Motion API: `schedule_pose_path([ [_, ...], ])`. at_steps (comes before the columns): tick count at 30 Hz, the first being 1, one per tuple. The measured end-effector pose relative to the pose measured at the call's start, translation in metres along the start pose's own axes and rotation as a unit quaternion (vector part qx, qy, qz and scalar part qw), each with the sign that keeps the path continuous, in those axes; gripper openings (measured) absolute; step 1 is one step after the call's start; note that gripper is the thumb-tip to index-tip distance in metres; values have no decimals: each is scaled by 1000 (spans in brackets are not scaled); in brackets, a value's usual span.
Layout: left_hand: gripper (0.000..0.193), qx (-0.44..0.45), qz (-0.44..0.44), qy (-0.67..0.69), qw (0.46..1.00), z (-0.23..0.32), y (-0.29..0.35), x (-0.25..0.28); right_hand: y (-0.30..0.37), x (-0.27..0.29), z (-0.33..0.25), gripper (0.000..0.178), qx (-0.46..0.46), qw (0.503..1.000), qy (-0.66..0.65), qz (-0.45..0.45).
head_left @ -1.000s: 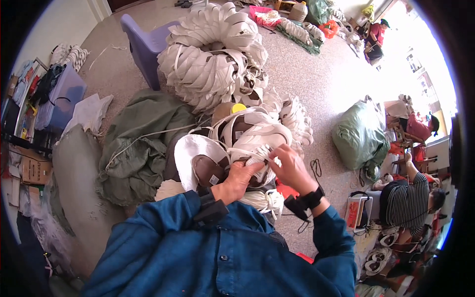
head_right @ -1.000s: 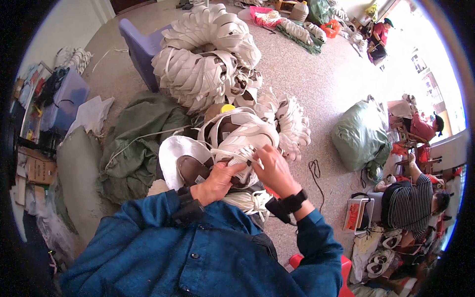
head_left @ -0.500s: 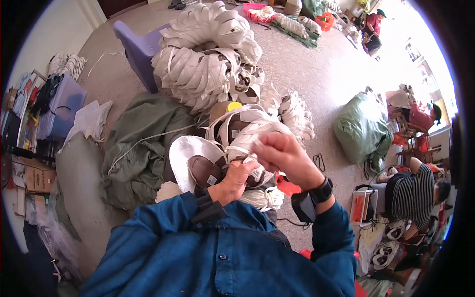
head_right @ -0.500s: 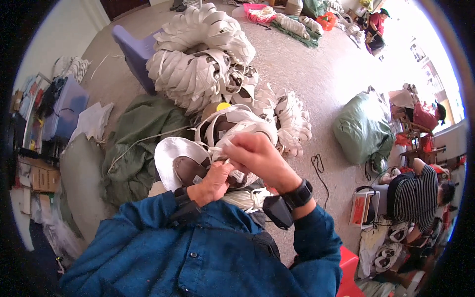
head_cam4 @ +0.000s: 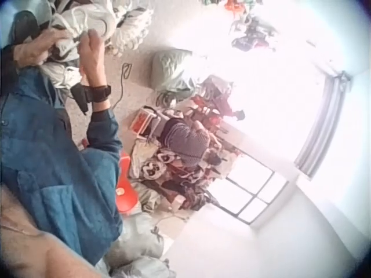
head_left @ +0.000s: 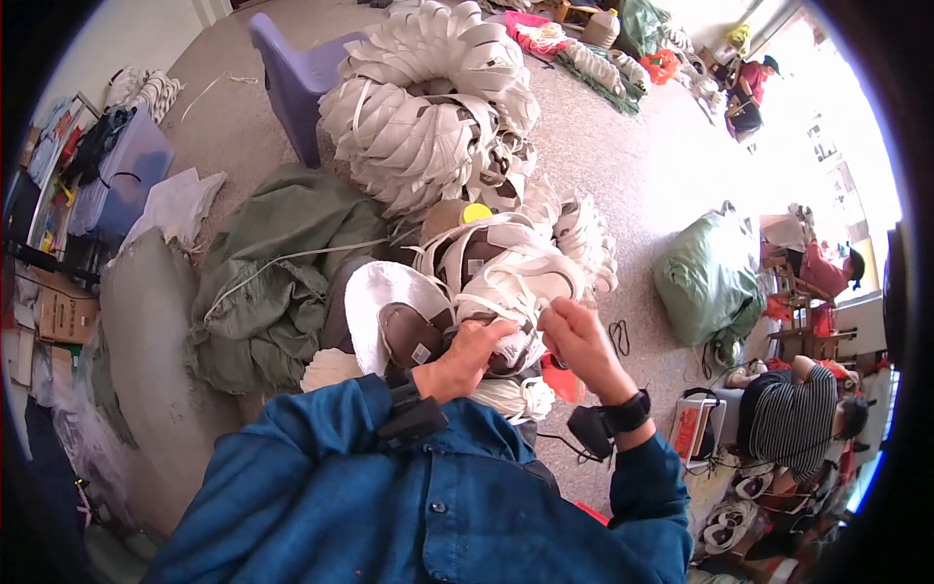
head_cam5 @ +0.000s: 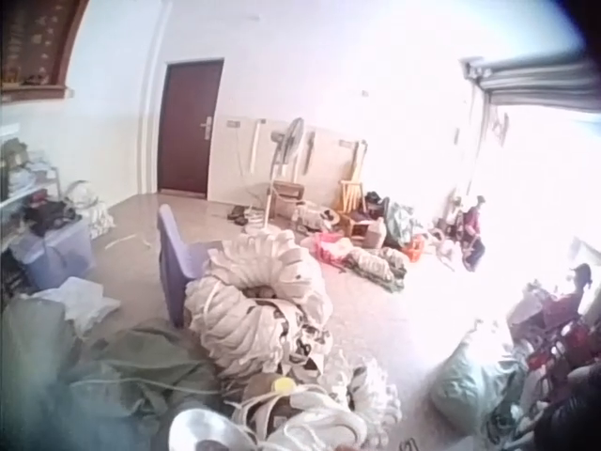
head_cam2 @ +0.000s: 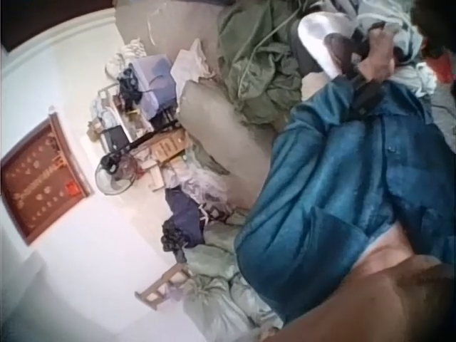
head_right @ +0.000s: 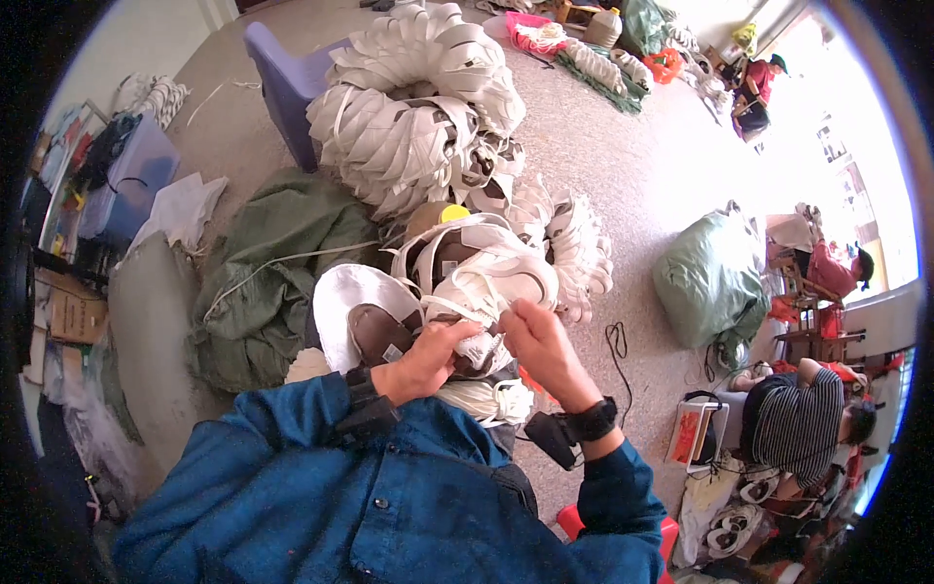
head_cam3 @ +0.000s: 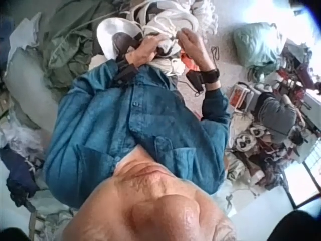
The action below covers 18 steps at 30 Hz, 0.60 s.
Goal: Lacing and assembling components of white athletic shoes.
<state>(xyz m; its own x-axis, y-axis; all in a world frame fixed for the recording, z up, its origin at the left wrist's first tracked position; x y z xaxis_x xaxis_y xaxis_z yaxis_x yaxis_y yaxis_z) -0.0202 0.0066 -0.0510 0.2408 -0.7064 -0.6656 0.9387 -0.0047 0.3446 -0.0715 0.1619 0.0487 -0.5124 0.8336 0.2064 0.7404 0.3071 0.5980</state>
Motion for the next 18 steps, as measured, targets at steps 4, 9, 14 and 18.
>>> schedule_pose_path([
  [4,28,15,-90,23,996,5,3,3,-12,-11,25,23,81,977,196,-18],
  [9,23,11,-41,-12,999,4,6,-6,-6,-14,28,26,-5,992,111,-58],
  [14,21,-46,-6,-31,998,-6,3,-6,14,1,36,22,-20,995,93,-33],
  [18,24,-44,4,-21,999,-6,3,-4,37,26,35,18,-45,999,25,-4],
])
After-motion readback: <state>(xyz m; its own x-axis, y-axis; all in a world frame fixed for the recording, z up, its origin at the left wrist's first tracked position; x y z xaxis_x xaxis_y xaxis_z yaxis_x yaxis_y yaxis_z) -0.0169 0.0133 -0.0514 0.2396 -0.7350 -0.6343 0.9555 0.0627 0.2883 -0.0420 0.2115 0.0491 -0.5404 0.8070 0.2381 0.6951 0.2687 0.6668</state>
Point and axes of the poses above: each hand's wrist, its own y-axis away from the middle knuckle, its own x-axis out of the back of the hand, z = x × y, the point moved 1 cm from there along -y, towards the middle knuckle, and after that the axes turned 15 degrees about -x, right-handed, at the moved point
